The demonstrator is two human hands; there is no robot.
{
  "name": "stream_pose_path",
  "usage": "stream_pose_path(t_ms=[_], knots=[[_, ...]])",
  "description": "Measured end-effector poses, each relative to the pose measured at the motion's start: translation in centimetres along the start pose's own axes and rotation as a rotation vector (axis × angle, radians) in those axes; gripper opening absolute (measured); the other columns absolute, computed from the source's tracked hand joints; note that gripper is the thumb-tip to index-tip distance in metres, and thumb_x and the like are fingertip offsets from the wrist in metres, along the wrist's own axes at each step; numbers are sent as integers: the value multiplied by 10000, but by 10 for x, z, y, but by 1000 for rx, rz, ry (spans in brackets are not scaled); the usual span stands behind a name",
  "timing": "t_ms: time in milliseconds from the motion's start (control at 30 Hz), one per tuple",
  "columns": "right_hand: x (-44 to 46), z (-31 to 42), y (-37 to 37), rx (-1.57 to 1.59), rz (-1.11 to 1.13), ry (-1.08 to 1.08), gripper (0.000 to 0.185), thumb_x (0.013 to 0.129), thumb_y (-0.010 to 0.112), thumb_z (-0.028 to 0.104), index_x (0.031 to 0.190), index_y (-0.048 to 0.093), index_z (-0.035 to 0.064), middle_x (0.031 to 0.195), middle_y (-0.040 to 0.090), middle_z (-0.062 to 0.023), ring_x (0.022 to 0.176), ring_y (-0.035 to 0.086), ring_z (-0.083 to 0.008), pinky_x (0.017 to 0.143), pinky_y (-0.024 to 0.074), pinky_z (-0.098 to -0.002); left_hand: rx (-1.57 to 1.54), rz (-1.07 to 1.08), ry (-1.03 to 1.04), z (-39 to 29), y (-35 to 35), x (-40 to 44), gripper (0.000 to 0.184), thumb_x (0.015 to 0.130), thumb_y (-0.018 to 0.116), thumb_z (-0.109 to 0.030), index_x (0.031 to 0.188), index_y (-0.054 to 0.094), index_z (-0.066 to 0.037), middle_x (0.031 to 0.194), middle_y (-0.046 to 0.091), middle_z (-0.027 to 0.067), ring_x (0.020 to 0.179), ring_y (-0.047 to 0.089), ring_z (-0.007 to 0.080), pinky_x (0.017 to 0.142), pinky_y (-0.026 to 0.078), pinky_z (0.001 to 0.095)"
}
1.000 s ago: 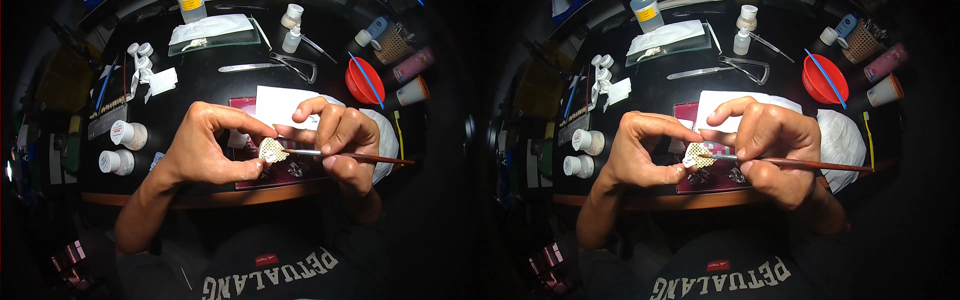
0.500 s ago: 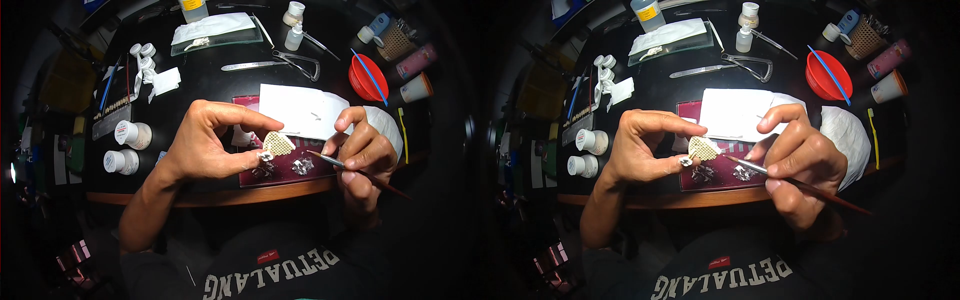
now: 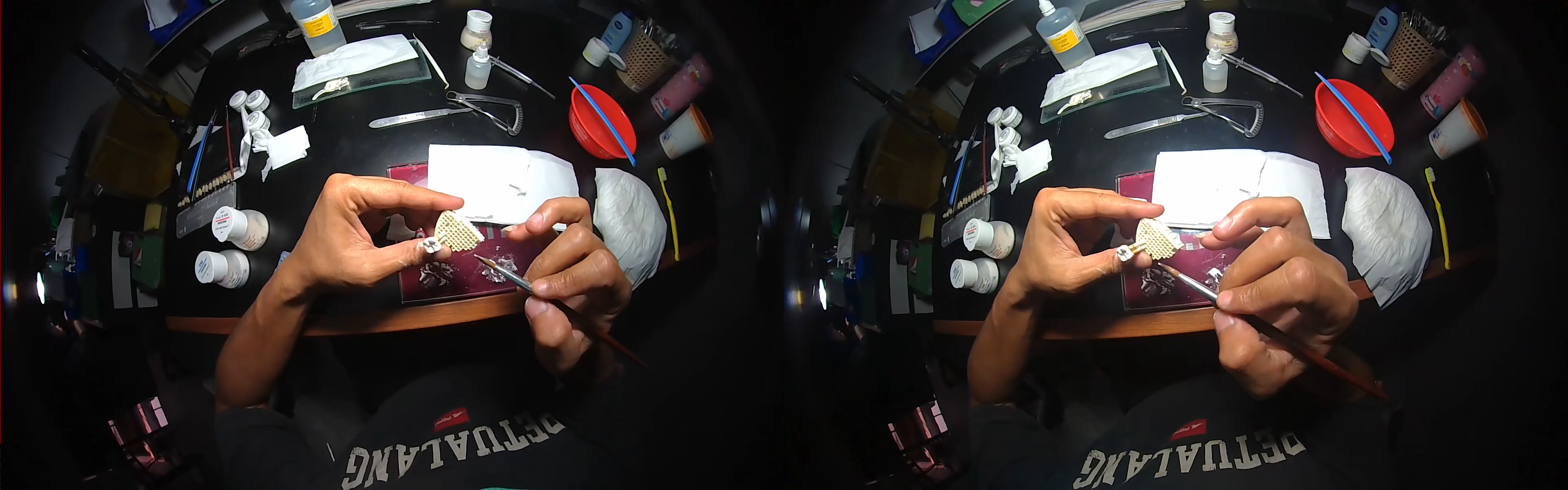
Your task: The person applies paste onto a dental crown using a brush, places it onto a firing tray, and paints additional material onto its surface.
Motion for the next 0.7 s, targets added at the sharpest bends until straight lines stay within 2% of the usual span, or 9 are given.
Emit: stream_pose_path(t_ms=[33,133,200,267,300,433,567,633,700], knots=[[0,0,1,-8,-20,-3,206,660,620,-15,856,620,49,708,604,-56,862,590,-246,853,510,-409,13,6,-4,-2,0,0,426,746,838,27,1155,721,52,967,742,131,870,676,128,785,531,266],[-4,1,-5,-86,-50,13,199,654,607,-27,838,615,49,685,593,-42,760,571,-190,889,477,-415,46,9,-19,-2,-2,0,420,746,828,23,1150,719,62,968,744,135,873,683,134,799,535,269],[-7,0,-9,-166,-73,35,190,648,591,-31,819,605,50,647,571,-27,640,530,-151,890,458,-413,51,4,2,0,-3,0,410,748,803,33,1142,707,89,983,745,146,903,699,151,837,547,283],[-17,-3,-14,-240,-52,89,187,646,588,-28,815,600,50,628,559,-21,609,519,-147,875,454,-405,-42,-55,49,4,-3,1,352,754,792,46,1101,735,51,816,712,71,757,645,70,693,531,209],[-23,-7,-14,-264,-51,104,155,644,591,-20,781,591,53,604,550,-21,570,495,-142,863,449,-398,-20,-68,51,3,-3,2,333,754,769,63,1085,732,64,808,707,74,745,643,71,695,528,205],[-35,-12,-13,-341,31,123,125,595,599,9,696,556,68,582,544,-22,612,486,-162,840,445,-386,42,-109,79,2,-7,2,313,749,773,38,1060,739,63,817,719,83,752,660,75,699,534,209],[-37,-13,-9,-418,78,114,145,553,597,18,674,547,81,558,536,-9,604,478,-163,821,445,-377,-20,-135,-87,-2,-6,2,316,736,767,37,1045,730,88,835,722,100,769,674,94,712,553,224],[-36,-14,-5,-440,105,125,140,549,597,22,660,540,85,548,532,-7,581,469,-161,811,447,-377,0,-105,-35,-1,-6,1,374,749,733,41,1114,690,111,842,720,111,639,617,58,603,477,188],[-36,-15,-5,-443,113,129,136,545,597,24,648,534,86,542,530,-6,560,460,-160,804,449,-378,23,-86,4,-1,-6,1,406,753,714,41,1149,671,122,847,720,117,577,592,42,555,445,172]])
Point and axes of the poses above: each hand's wrist, its own x-axis towards the middle knuckle, its own y-axis out of the palm, z = x × y, the point moved 6 cm from there along x, towards the middle knuckle
